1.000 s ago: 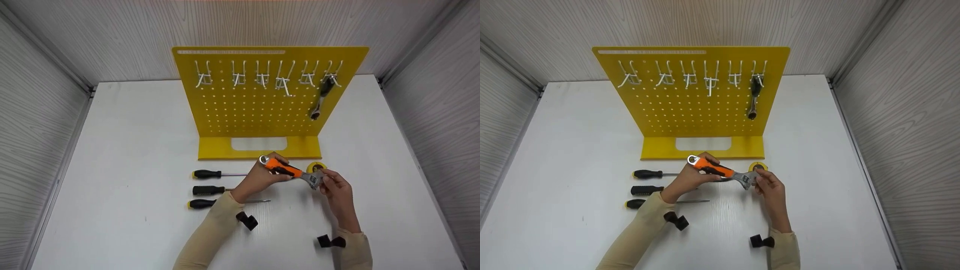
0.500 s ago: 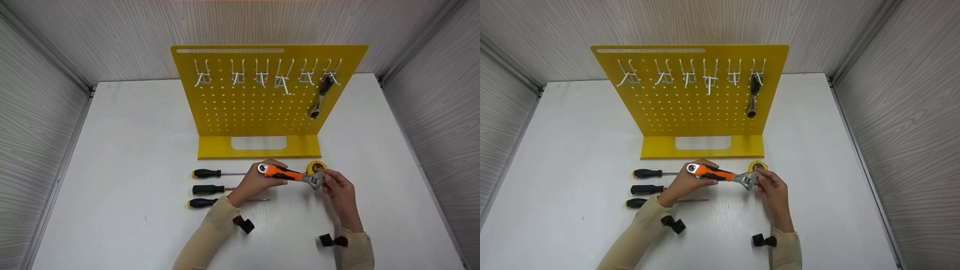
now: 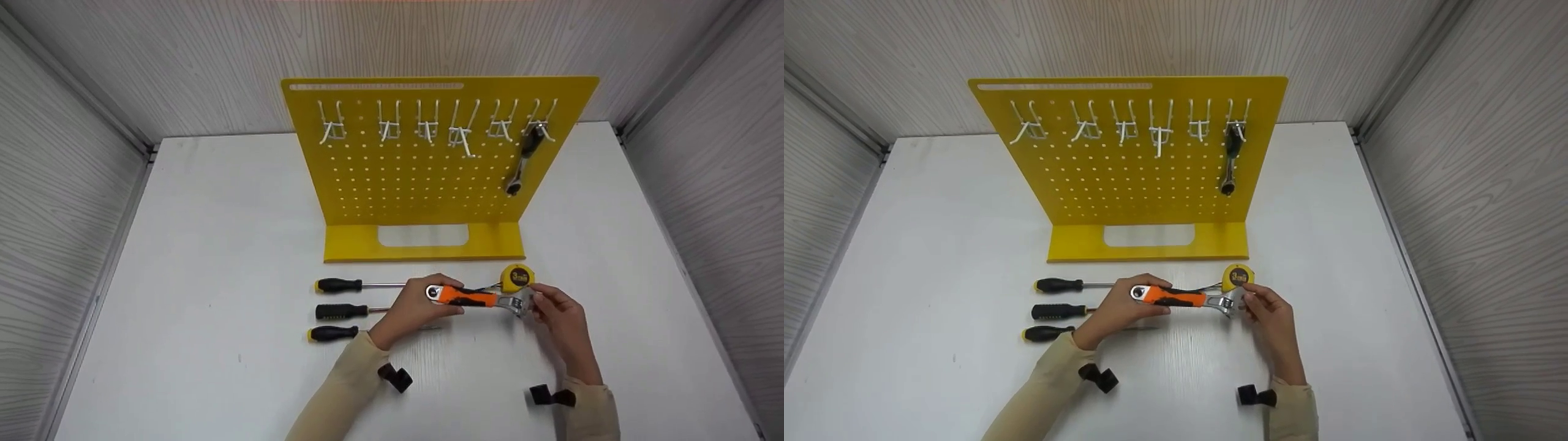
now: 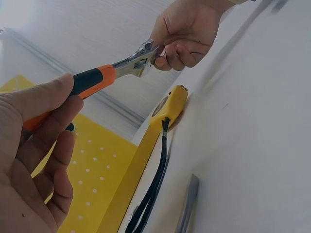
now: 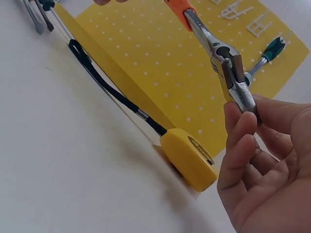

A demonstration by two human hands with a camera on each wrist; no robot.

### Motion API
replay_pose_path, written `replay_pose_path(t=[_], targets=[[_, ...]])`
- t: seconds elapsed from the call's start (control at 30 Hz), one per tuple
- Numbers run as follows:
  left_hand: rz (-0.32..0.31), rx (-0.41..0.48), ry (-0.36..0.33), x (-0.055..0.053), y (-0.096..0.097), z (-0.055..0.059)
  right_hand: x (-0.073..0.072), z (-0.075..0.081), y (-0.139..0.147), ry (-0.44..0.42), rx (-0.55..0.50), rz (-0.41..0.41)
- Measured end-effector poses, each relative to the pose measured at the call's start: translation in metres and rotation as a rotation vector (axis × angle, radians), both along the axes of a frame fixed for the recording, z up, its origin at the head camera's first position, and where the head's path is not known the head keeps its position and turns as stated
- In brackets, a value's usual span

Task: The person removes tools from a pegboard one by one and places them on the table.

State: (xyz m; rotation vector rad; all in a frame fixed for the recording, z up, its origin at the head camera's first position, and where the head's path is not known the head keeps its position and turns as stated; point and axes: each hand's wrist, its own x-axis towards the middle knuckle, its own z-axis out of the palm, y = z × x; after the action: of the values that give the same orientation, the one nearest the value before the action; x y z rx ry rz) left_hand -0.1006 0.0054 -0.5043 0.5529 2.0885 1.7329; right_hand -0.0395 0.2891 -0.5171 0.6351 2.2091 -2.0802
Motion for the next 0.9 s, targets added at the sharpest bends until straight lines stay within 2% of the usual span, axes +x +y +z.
replay_pose_path(t=[0.13,0.27,0.5,0.6,0.77,0.9], targets=[[0.003,-0.109,0.083,0.003,0.001,-0.008,0.0,-0.002,0.004,-0.056,0.099,0.019],[0.006,-0.199,0.174,0.007,0.004,-0.016,0.0,-0.006,0.008,-0.083,0.143,0.035],[0.005,-0.349,0.288,0.013,0.008,-0.019,0.002,-0.007,0.014,-0.129,0.201,0.104],[-0.01,-0.425,0.387,0.015,0.009,-0.02,0.004,-0.006,0.019,-0.173,0.243,0.151],[-0.02,-0.568,0.595,0.019,0.013,-0.024,0.008,-0.006,0.025,-0.211,0.326,0.206],[-0.026,-0.61,0.686,0.021,0.017,-0.028,0.01,-0.008,0.028,-0.222,0.379,0.232]])
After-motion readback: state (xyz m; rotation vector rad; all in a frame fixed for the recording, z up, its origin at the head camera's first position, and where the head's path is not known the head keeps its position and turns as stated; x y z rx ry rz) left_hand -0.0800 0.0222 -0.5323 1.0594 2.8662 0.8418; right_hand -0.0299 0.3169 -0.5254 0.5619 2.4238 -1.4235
